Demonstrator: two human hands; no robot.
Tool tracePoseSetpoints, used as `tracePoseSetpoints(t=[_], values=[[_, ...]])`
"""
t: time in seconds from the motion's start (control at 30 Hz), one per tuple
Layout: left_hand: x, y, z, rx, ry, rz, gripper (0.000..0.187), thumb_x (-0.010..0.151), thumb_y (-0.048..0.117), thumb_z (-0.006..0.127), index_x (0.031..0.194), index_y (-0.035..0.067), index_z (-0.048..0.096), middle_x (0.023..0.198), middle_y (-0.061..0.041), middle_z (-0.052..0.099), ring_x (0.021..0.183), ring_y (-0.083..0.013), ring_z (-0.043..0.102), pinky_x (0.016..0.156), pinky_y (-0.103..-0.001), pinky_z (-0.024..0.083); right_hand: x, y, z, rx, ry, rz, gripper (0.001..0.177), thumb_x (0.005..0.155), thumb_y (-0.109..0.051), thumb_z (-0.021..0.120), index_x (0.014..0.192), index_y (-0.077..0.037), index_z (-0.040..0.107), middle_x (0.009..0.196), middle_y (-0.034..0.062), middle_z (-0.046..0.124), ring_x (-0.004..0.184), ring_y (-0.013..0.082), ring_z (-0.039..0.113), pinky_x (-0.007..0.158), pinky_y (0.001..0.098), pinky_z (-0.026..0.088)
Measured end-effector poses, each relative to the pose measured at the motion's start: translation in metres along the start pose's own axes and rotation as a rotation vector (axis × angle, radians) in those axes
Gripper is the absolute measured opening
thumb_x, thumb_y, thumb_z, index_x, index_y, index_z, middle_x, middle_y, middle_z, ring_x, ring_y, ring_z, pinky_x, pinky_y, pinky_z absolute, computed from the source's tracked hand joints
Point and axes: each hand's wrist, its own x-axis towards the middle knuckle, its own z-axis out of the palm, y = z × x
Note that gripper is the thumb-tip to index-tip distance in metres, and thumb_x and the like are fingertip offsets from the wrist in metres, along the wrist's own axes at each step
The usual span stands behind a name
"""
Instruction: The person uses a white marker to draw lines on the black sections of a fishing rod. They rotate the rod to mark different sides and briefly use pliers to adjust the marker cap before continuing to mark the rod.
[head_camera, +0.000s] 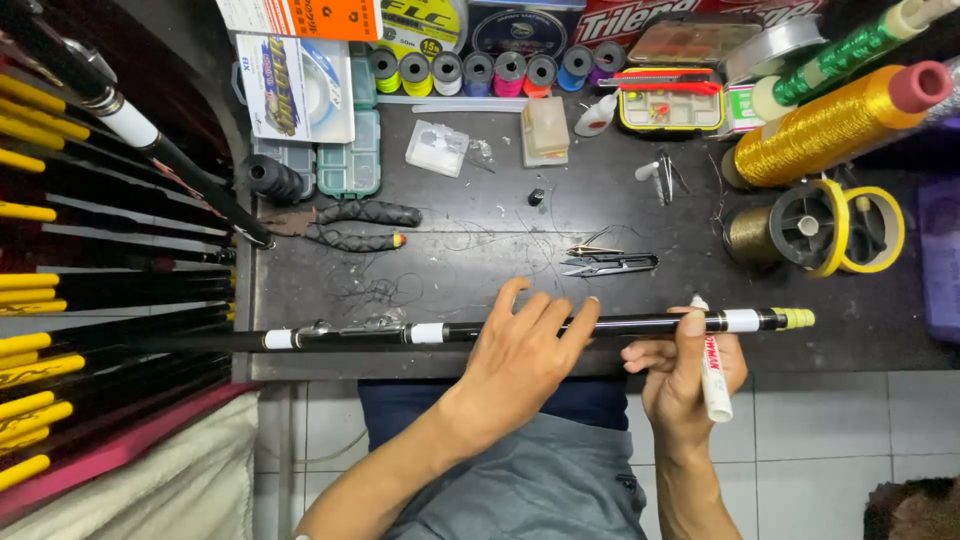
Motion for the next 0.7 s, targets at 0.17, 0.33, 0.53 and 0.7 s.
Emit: tracePoseSetpoints(t=[0.17,0.33,0.53,0.7], values=[[0.0,-0.002,0.006,-0.006,-0.004,0.014,0.033,0.07,-0.013,0.051,0.099,0.001,0.056,0.066,-0.006,0.047,0.055,-0.021,0.044,0.064,-0.035,0.036,0.003,-0.003,-0.016,-0.178,-0.12,-0.096,0.031,0.09,-0.027,0.046,0.086,0.004,0.046,0.057,0.0212,0.054,0.039,0.0211,0.055,0.031,0.0217,0.043],[-0.001,-0.001,0.016,0.05,-0.068,-0.021,0.052,0.068,-0.011,0.053,0.116,0.01,0.052,0.065,-0.003,0.043,0.053,-0.0171,0.042,0.046,-0.029,0.035,0.005,0.004,-0.068,-0.341,-0.23,-0.135,0.034,0.083,-0.032,0.051,0.086,0.002,0.051,0.055,0.0156,0.055,0.035,0.0174,0.051,0.027,0.0213,0.036],[-0.002,-0.001,0.034,0.053,-0.172,-0.005,0.059,0.066,-0.008,0.054,0.121,0.013,0.048,0.072,-0.004,0.048,0.056,-0.0183,0.046,0.047,-0.031,0.039,0.04,0.016,-0.154,-0.425,-0.101,-0.371,0.038,0.09,-0.021,0.048,0.097,0.016,0.047,0.066,0.0219,0.052,0.044,0.0195,0.05,0.041,0.0225,0.042],[-0.01,0.006,0.049,-0.06,-0.26,-0.019,0.056,0.069,-0.006,0.055,0.122,0.012,0.047,0.083,-0.006,0.052,0.061,-0.0256,0.05,0.05,-0.037,0.042,0.095,0.016,-0.241,-0.04,-0.751,0.116,0.067,0.058,-0.002,0.072,0.12,0.004,0.048,0.091,0.0339,0.066,0.079,0.0408,0.071,0.067,0.0475,0.061]])
